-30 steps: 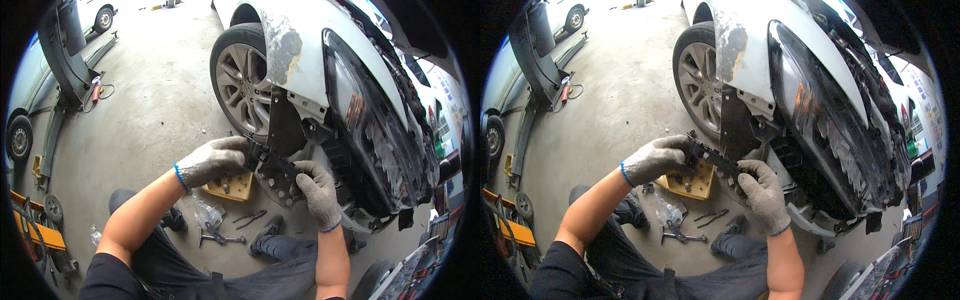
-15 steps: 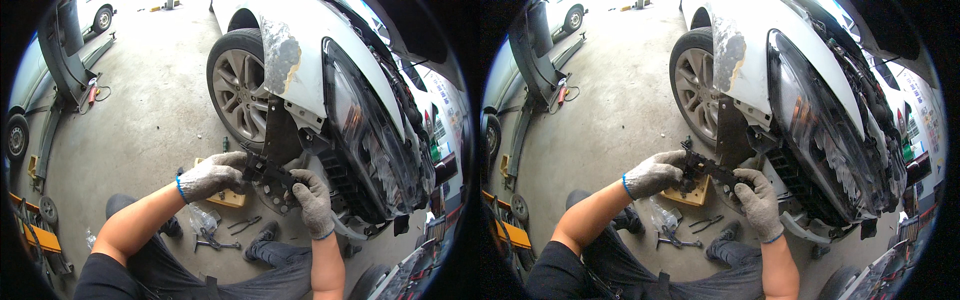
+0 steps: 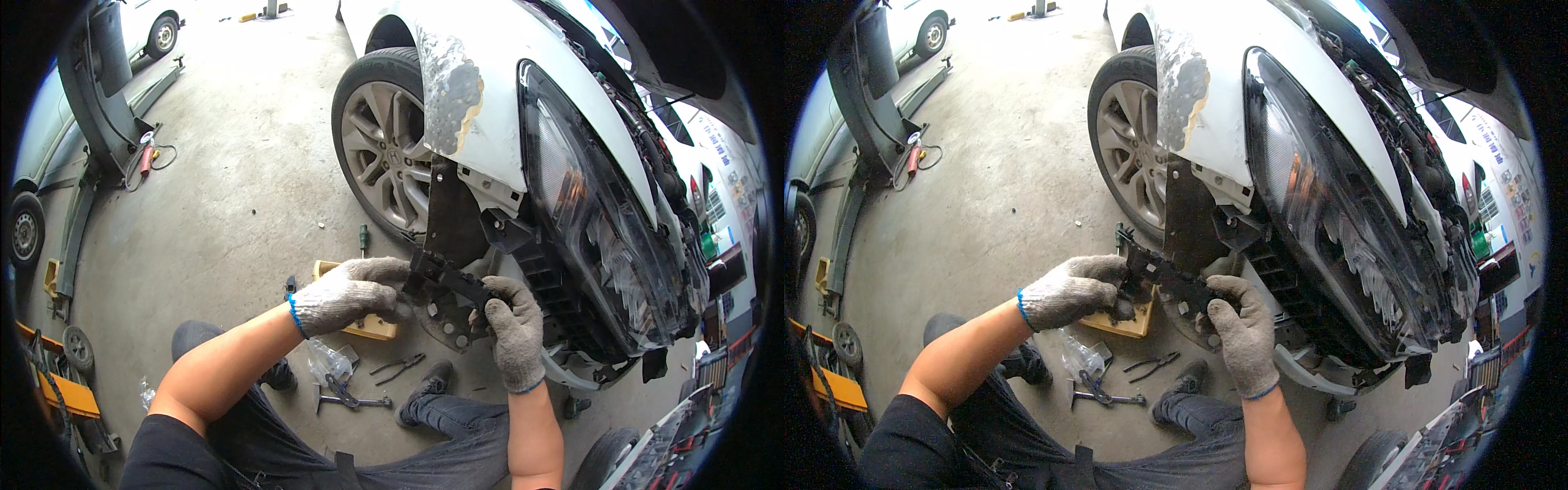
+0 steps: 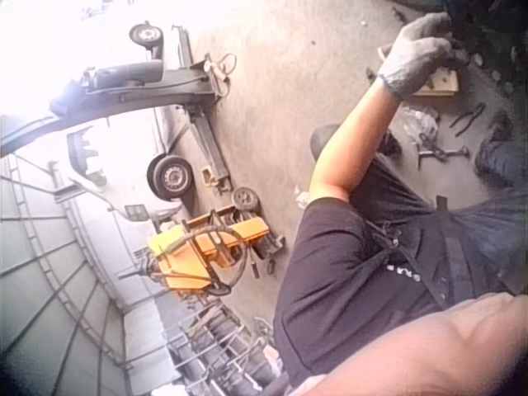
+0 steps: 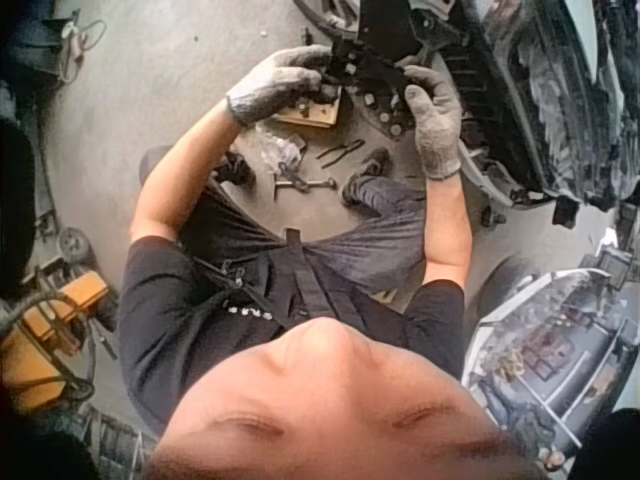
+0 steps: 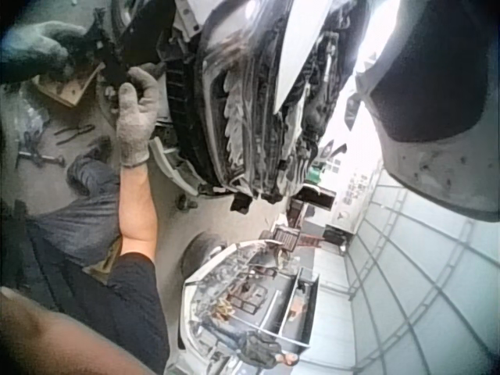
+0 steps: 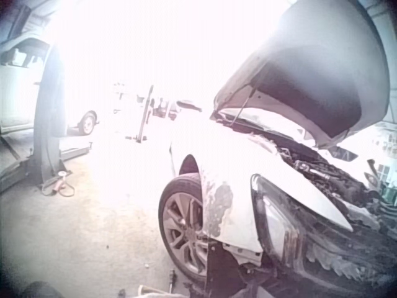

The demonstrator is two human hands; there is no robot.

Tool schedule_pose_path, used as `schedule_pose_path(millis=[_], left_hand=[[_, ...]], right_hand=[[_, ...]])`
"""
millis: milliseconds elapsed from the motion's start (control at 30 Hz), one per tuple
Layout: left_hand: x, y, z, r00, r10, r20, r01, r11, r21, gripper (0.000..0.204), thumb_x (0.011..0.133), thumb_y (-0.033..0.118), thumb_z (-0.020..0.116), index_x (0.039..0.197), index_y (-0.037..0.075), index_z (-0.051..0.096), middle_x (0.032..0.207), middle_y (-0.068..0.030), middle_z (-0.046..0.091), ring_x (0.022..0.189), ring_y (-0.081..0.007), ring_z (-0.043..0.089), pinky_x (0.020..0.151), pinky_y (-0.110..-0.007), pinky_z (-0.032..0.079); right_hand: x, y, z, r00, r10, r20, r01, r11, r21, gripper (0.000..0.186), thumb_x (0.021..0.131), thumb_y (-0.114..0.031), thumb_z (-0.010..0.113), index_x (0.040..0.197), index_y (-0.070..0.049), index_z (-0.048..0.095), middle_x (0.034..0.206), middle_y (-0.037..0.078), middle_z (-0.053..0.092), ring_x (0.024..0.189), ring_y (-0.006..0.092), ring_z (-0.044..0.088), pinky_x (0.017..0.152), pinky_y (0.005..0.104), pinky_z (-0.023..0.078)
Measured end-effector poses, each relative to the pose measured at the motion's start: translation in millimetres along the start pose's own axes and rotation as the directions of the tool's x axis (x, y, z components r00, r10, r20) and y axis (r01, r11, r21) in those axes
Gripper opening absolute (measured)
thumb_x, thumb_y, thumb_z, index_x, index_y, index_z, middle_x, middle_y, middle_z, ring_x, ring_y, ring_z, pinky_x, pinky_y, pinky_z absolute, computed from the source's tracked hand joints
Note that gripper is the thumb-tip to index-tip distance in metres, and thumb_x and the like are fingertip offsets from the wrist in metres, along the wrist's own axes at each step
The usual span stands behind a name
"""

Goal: The person is repairing a damaged front bumper on a white car. They use a screwdriver to pry and remove broken plastic clips and trim pieces from the bumper area, then use pliers and a hammer to extract remaining fasteners and damaged sections.

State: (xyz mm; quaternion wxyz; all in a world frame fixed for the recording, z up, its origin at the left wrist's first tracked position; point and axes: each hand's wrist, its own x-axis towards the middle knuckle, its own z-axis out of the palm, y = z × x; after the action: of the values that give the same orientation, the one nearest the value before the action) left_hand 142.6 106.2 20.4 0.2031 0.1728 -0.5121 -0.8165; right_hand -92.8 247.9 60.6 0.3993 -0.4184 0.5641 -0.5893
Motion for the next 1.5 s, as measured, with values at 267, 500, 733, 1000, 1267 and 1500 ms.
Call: schedule_pose_path(millis=[267, 500, 733, 1000, 1267, 1500], left_hand=[[-3, 5, 2, 0.997, -0.040, -0.071, 0.047, 0.995, 0.091, 0.048, 0.090, 0.017, 0.067, 0.131, -0.006, 0.055, 0.121, -0.0144, 0.064, 0.106, -0.0185, 0.064, 0.095, -0.033, 0.052], [-7, 18, 18, 0.991, 0.033, -0.128, -0.009, 0.983, 0.182, 0.048, 0.092, 0.024, 0.067, 0.132, 0.000, 0.056, 0.121, -0.0112, 0.063, 0.112, -0.0191, 0.059, 0.101, -0.035, 0.046], [-7, 19, 20, 0.988, 0.122, -0.094, -0.110, 0.986, 0.124, 0.045, 0.094, 0.025, 0.066, 0.131, 0.003, 0.057, 0.118, -0.0092, 0.064, 0.106, -0.0160, 0.060, 0.096, -0.032, 0.049], [-14, 10, 39, 0.906, 0.300, 0.300, -0.423, 0.598, 0.680, 0.031, 0.078, 0.019, 0.077, 0.105, 0.007, 0.066, 0.099, -0.0111, 0.066, 0.092, -0.0276, 0.066, 0.081, -0.037, 0.053], [-17, 10, 61, 0.840, 0.338, 0.425, -0.510, 0.221, 0.832, 0.050, 0.066, 0.029, 0.084, 0.104, 0.004, 0.063, 0.093, -0.0132, 0.065, 0.089, -0.0336, 0.066, 0.078, -0.041, 0.052], [-19, 9, 64, 0.790, 0.357, 0.499, -0.579, 0.163, 0.799, 0.056, 0.059, 0.032, 0.087, 0.100, 0.004, 0.063, 0.090, -0.0141, 0.066, 0.085, -0.0359, 0.066, 0.076, -0.043, 0.052]], right_hand=[[-1, -3, 0, 0.999, -0.046, 0.005, 0.046, 0.997, -0.059, 0.032, 0.092, -0.016, 0.070, 0.119, -0.001, 0.061, 0.095, 0.007, 0.066, 0.076, 0.0113, 0.065, 0.068, 0.0242, 0.054], [-2, 9, -4, 0.987, -0.159, 0.022, 0.160, 0.962, -0.220, 0.027, 0.093, -0.007, 0.065, 0.119, -0.002, 0.060, 0.100, 0.006, 0.065, 0.080, 0.0109, 0.064, 0.074, 0.0261, 0.055], [-18, 24, 23, 0.939, -0.210, 0.273, 0.310, 0.860, -0.405, 0.033, 0.085, -0.009, 0.072, 0.114, 0.000, 0.060, 0.107, 0.011, 0.067, 0.095, 0.0151, 0.063, 0.085, 0.0309, 0.053], [-18, -22, 36, 0.774, -0.442, 0.453, 0.630, 0.611, -0.480, 0.040, 0.083, -0.041, 0.077, 0.084, -0.003, 0.064, 0.077, 0.012, 0.064, 0.069, 0.0257, 0.065, 0.063, 0.0360, 0.053], [-29, -30, 35, 0.758, -0.370, 0.537, 0.652, 0.454, -0.607, 0.045, 0.082, -0.052, 0.073, 0.070, -0.009, 0.065, 0.062, 0.008, 0.060, 0.053, 0.0232, 0.061, 0.052, 0.0362, 0.049], [-33, -31, 31, 0.658, -0.358, 0.663, 0.744, 0.444, -0.499, 0.036, 0.082, -0.042, 0.075, 0.068, -0.012, 0.061, 0.062, 0.007, 0.058, 0.055, 0.0245, 0.060, 0.052, 0.0378, 0.047]])
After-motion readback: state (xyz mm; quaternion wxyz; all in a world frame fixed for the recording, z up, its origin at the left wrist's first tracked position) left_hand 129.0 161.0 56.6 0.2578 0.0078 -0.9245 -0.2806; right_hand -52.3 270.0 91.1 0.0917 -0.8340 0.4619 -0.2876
